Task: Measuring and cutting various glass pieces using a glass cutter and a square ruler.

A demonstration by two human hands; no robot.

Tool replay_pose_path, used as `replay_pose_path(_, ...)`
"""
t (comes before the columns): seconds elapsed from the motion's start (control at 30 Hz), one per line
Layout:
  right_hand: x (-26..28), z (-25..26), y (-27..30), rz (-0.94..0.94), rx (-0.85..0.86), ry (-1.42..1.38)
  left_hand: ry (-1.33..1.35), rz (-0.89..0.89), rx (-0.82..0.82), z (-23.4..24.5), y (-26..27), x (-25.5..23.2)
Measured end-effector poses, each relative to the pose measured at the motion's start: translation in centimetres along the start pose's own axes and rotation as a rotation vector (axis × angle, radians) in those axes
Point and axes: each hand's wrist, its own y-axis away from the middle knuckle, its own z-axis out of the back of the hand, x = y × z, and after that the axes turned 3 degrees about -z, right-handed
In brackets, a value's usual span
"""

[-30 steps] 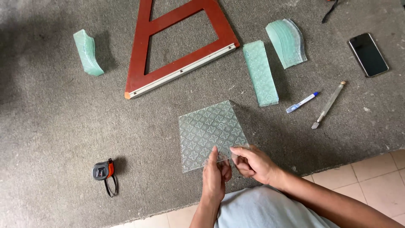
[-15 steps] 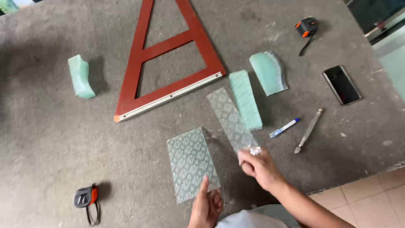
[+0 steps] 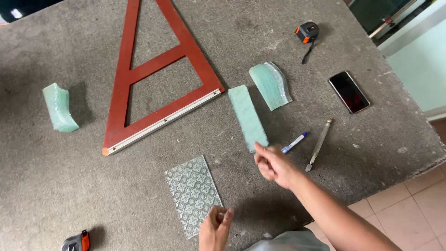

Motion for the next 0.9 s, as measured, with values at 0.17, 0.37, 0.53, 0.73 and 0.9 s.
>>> replay_pose_path(0.17,-0.9,4.3,3.3,-0.025,-0.208,0.417,-0.63,-0.329,-0.087,-1.5,-2.6,-13.3)
replay_pose_path(0.37,1.8,10.4,1.3,0.441,-0.599,1.603,-0.855,-0.299,-0.163,-7.4,-7.2,-28.4)
replay_pose_path(0.53,1.2,13.1,-1.9,0.269,-0.363,2.031,-1.111,-0.19,-0.095,-11.9,-12.2,-30.1)
replay_pose_path(0.73,5.8,8.0,3.9,0.75,-0.473,1.717,-1.007,-0.261,-0.128,-12.4,-13.8,-28.8)
replay_pose_path(0.9,3.7,5.7,8.0,0.681,-0.424,1.427,-0.787,-0.448,-0.333,-4.4,-7.3,-25.1)
